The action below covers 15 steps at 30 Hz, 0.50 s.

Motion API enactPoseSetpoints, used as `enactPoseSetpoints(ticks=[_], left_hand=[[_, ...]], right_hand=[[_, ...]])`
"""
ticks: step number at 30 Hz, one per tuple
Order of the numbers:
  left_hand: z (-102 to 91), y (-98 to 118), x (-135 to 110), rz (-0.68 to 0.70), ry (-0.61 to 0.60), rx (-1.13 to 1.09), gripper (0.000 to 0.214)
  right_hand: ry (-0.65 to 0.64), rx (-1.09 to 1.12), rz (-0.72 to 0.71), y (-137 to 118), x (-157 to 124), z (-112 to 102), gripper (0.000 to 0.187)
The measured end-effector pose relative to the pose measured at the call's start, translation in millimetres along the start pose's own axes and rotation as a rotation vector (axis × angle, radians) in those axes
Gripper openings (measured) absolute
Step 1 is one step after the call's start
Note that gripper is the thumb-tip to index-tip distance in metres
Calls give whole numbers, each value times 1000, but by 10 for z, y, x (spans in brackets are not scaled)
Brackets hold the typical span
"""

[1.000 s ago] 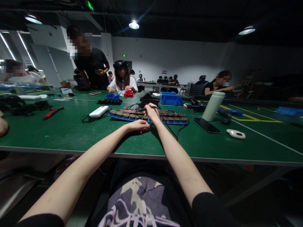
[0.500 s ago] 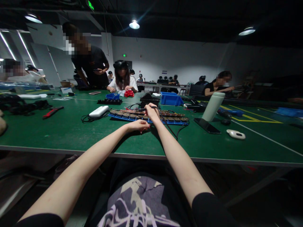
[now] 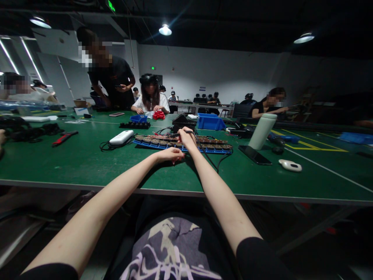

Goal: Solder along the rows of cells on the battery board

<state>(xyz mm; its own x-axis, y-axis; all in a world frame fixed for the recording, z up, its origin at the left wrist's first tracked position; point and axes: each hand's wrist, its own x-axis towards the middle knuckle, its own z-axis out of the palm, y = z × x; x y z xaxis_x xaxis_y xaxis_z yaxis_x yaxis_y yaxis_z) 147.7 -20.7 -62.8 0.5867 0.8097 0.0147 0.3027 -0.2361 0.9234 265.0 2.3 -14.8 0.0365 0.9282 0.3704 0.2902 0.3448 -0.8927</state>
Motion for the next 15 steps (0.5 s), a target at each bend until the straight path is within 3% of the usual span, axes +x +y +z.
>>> enactPoseSetpoints(ticks=[15], left_hand=[[5, 29, -18, -8, 3, 5, 47]], right_hand=[[10, 6, -21, 29, 25, 13, 15]])
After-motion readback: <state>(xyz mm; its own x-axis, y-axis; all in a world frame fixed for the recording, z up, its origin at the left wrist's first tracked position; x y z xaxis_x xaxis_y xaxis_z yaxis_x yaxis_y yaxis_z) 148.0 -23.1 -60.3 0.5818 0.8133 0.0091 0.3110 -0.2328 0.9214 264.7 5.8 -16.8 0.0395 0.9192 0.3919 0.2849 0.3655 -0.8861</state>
